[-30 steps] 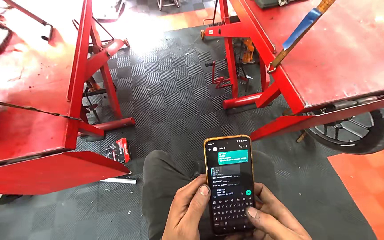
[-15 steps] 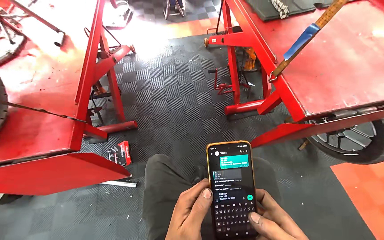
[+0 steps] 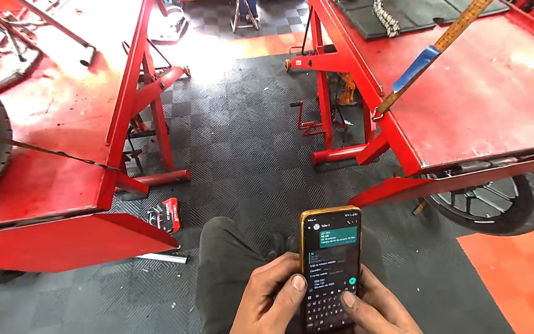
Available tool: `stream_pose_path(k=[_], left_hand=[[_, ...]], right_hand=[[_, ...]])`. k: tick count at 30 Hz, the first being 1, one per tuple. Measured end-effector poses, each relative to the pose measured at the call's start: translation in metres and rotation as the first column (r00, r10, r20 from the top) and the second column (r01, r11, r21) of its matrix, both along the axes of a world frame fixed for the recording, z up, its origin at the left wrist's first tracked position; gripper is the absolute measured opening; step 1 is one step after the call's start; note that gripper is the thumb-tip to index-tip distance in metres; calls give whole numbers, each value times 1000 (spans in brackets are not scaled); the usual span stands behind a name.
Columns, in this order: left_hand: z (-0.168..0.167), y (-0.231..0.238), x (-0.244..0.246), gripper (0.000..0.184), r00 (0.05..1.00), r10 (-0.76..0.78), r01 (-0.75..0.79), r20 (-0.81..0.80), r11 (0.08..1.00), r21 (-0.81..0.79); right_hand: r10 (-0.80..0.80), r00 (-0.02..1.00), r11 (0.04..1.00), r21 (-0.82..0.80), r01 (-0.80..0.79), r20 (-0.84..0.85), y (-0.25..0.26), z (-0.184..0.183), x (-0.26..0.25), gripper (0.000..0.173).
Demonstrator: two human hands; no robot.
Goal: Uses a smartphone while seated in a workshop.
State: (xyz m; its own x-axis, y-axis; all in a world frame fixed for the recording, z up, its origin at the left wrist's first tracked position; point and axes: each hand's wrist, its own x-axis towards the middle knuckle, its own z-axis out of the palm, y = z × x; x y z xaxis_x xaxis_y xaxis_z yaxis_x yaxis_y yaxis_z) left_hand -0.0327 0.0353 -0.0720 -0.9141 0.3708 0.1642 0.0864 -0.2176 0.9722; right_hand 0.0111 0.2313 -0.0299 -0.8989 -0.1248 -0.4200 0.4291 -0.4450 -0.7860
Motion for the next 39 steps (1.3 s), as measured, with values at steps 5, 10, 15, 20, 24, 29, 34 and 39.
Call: stream_pose_path(k=[5,10,15,20,24,29,34,39], left_hand=[[2,1,-1,40,998,-37,36,-40,999,-35],[3,1,-2,41,997,-62,60,-46,997,-52],[-1,2,-1,40,1000,-21,21,-6,999,-41],[-8,1,3,40,981,97,-108,170,992,59],[-7,2,6,40,960,133,-161,246,983,94],[-7,1,6,39,962,121,-152,245,982,112],[-9,0,6,40,969,96,-130,229,982,136],[-10,1,7,40,970,93,-125,223,983,134]], right_hand=[[-18,1000,1000,-25,18,-5,-1,-2,2,29],[-32,999,999,-11,33,18,-1,-2,3,30],[-16,1000,999,-28,16,2,1,-4,3,28],[41,999,992,-118,-42,-10,4,-5,4,36],[56,998,987,-152,-52,24,2,-3,3,40],[64,998,986,-153,-59,26,4,-3,3,40],[53,998,985,-163,-48,31,4,-4,3,38],[55,998,989,-142,-49,40,3,-4,4,40]])
